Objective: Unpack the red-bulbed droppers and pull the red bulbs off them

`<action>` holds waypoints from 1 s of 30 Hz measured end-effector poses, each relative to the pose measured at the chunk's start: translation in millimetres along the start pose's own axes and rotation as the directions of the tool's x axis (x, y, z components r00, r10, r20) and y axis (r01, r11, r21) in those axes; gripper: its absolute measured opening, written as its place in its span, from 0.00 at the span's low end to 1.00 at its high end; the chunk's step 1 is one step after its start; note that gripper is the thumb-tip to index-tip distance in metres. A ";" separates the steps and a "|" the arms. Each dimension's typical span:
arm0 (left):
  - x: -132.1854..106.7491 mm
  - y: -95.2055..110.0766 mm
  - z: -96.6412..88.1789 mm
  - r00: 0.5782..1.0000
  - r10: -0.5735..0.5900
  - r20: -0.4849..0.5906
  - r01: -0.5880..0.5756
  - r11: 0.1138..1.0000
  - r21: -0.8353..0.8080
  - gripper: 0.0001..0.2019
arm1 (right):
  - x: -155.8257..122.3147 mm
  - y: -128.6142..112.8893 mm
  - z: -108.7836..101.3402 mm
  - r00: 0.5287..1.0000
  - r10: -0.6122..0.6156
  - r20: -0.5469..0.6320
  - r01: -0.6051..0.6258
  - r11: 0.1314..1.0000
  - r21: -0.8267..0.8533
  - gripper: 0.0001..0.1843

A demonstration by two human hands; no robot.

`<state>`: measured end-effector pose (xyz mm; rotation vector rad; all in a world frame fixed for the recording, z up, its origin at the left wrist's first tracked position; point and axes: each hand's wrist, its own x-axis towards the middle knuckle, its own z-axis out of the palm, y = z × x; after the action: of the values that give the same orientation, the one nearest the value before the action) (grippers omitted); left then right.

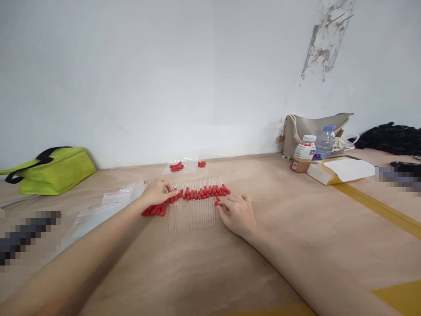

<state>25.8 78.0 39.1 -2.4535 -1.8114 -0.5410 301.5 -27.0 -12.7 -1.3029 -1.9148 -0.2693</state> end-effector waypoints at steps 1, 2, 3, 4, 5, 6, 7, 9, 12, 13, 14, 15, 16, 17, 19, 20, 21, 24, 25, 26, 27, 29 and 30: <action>2.0 0.4 1.7 1.000 -0.001 0.002 0.001 1.000 -0.004 0.18 | 0.1 0.0 0.2 1.000 -0.003 -0.005 0.003 1.000 0.002 0.09; 3.4 0.8 3.0 1.000 -0.006 0.001 0.006 1.000 -0.008 0.17 | 0.2 0.1 0.3 1.000 -0.008 -0.010 0.008 1.000 0.003 0.09; 4.2 1.2 3.8 1.000 -0.012 -0.005 0.012 1.000 -0.013 0.16 | 0.2 0.1 0.5 1.000 -0.014 -0.014 0.014 1.000 0.003 0.09; 4.3 1.7 4.0 1.000 -0.020 -0.015 0.020 1.000 -0.018 0.15 | 0.2 0.1 0.6 1.000 -0.022 -0.019 0.022 1.000 0.001 0.10; 3.5 2.2 3.6 0.999 -0.031 -0.032 0.030 0.999 -0.023 0.14 | 0.1 0.2 0.6 0.999 -0.029 -0.024 0.029 1.000 -0.002 0.10; 1.5 2.5 2.3 0.998 -0.043 -0.056 0.041 0.999 -0.028 0.14 | 0.0 0.4 0.5 0.999 -0.035 -0.027 0.035 0.999 -0.004 0.10; -2.0 2.7 0.3 0.995 -0.054 -0.083 0.052 0.998 -0.032 0.13 | -0.3 0.7 0.3 0.999 -0.040 -0.028 0.040 0.999 -0.005 0.10; -14.6 2.3 -5.4 0.987 -0.066 -0.145 0.061 0.997 -0.041 0.12 | -1.0 1.5 -0.5 0.998 -0.050 -0.023 0.050 0.999 0.004 0.09; -46.1 0.3 -14.2 0.961 0.048 -0.271 -0.067 0.996 -0.063 0.09 | -0.4 2.0 -3.0 0.997 -0.068 -0.048 0.069 0.998 0.013 0.09; -58.1 -0.1 -16.1 0.947 0.125 -0.297 -0.151 0.986 -0.067 0.08 | 0.9 1.3 -4.4 0.995 -0.074 -0.069 0.075 0.997 0.007 0.09; -69.7 0.0 -17.2 0.931 0.196 -0.309 -0.227 0.972 -0.068 0.07 | 2.8 0.0 -6.0 0.992 -0.086 -0.088 0.086 0.996 -0.001 0.09; -80.2 0.6 -17.4 0.915 0.255 -0.313 -0.290 0.955 -0.068 0.06 | 5.3 -2.2 -7.8 0.989 -0.107 -0.100 0.107 0.994 -0.007 0.10; -88.9 1.9 -16.7 0.900 0.301 -0.315 -0.338 0.938 -0.070 0.05 | 8.4 -5.3 -9.5 0.985 -0.139 -0.100 0.139 0.990 -0.008 0.11; -95.5 3.8 -15.4 0.887 0.333 -0.320 -0.373 0.925 -0.072 0.05 | 11.7 -9.4 -11.0 0.980 -0.180 -0.085 0.180 0.984 -0.003 0.12; -102.7 8.6 -11.3 0.863 0.373 -0.340 -0.420 0.905 -0.072 0.05 | 17.7 -19.9 -12.1 0.963 -0.268 -0.029 0.269 0.963 0.026 0.16; -103.9 11.0 -8.9 0.852 0.387 -0.353 -0.437 0.897 -0.069 0.05 | 19.9 -25.9 -11.3 0.953 -0.304 -0.003 0.304 0.952 0.045 0.17; -104.1 13.1 -6.5 0.843 0.399 -0.360 -0.450 0.891 -0.066 0.05 | 21.1 -32.0 -9.4 0.944 -0.330 0.016 0.328 0.942 0.064 0.18; -104.0 16.7 -0.8 0.812 0.430 -0.395 -0.491 0.869 -0.063 0.03 | 18.9 -47.4 1.0 0.929 -0.370 0.021 0.366 0.925 0.105 0.17; -104.7 16.9 0.5 0.802 0.442 -0.403 -0.507 0.859 -0.067 0.03 | 16.5 -50.7 5.3 0.928 -0.373 0.012 0.370 0.922 0.113 0.15; -105.8 16.9 1.6 0.792 0.453 -0.408 -0.523 0.849 -0.072 0.03 | 13.7 -52.9 9.5 0.927 -0.374 0.003 0.371 0.921 0.121 0.13; -107.1 16.9 2.4 0.787 0.462 -0.410 -0.535 0.841 -0.080 0.03 | 10.7 -54.2 13.4 0.926 -0.377 -0.004 0.374 0.919 0.128 0.11; -109.6 17.5 3.3 0.783 0.475 -0.402 -0.552 0.828 -0.097 0.03 | 5.5 -54.9 19.5 0.924 -0.382 -0.008 0.380 0.915 0.135 0.10; -110.5 18.3 3.3 0.784 0.478 -0.397 -0.556 0.824 -0.105 0.03 | 3.6 -54.8 21.6 0.923 -0.385 -0.004 0.382 0.914 0.134 0.10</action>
<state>15.5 -28.4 5.7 -2.6054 -0.9149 -1.0821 243.4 -37.0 -11.2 -0.8375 -2.1618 -0.3191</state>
